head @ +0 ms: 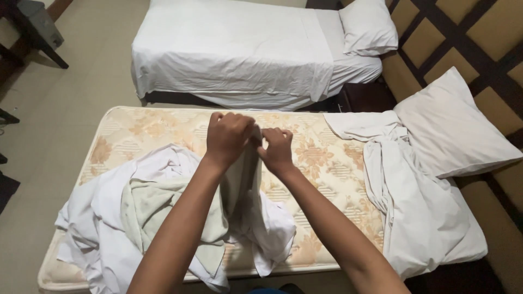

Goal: The person folds a white towel on a mattress and places it on a bedside table. They then fold a white sheet on the mattress and move it to an adjacent bed. Finally, the person spreads a white sheet over the mattress, smoothing it out.

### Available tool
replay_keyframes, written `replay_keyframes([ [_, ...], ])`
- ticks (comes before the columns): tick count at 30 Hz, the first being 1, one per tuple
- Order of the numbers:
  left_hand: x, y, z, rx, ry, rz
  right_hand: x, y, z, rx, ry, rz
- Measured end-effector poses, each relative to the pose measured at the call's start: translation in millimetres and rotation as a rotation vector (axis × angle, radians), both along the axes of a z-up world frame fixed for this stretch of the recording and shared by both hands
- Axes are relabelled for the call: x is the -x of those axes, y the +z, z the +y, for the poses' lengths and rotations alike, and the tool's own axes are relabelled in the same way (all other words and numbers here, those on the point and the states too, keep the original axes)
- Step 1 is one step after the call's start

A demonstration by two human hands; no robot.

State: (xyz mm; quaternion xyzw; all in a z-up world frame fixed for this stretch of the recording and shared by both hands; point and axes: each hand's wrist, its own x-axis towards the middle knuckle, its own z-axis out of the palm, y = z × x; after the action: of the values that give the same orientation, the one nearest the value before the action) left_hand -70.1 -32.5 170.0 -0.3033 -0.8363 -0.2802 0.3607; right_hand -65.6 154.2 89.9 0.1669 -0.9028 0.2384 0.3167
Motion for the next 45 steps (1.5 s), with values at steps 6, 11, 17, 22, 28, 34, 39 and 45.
replay_keyframes([
  [6,0,15,-16,-0.081,0.041,0.111,4,-23,41,-0.002,-0.083,-0.118],
  [11,3,-7,-32,-0.064,0.112,0.035,-2,-45,62,-0.017,-0.166,-0.262],
  [17,0,-32,-23,-0.119,0.084,-0.093,-6,-64,55,-0.050,-0.242,-0.374],
  [22,-11,-50,-8,-0.061,0.038,-0.223,-15,-48,22,0.049,-0.148,-0.214],
  [28,-9,-69,-4,-0.090,-0.106,-0.453,-17,-45,6,0.106,-0.060,-0.192],
  [34,6,-67,-43,-0.195,-0.023,-0.174,-32,-52,15,0.058,-0.043,-0.166],
  [39,3,-20,-78,-0.289,0.231,-0.048,-46,-68,28,-0.012,0.013,-0.314],
  [45,20,-33,-89,-0.525,0.341,-0.164,-60,-81,19,-0.239,0.086,-0.378],
])
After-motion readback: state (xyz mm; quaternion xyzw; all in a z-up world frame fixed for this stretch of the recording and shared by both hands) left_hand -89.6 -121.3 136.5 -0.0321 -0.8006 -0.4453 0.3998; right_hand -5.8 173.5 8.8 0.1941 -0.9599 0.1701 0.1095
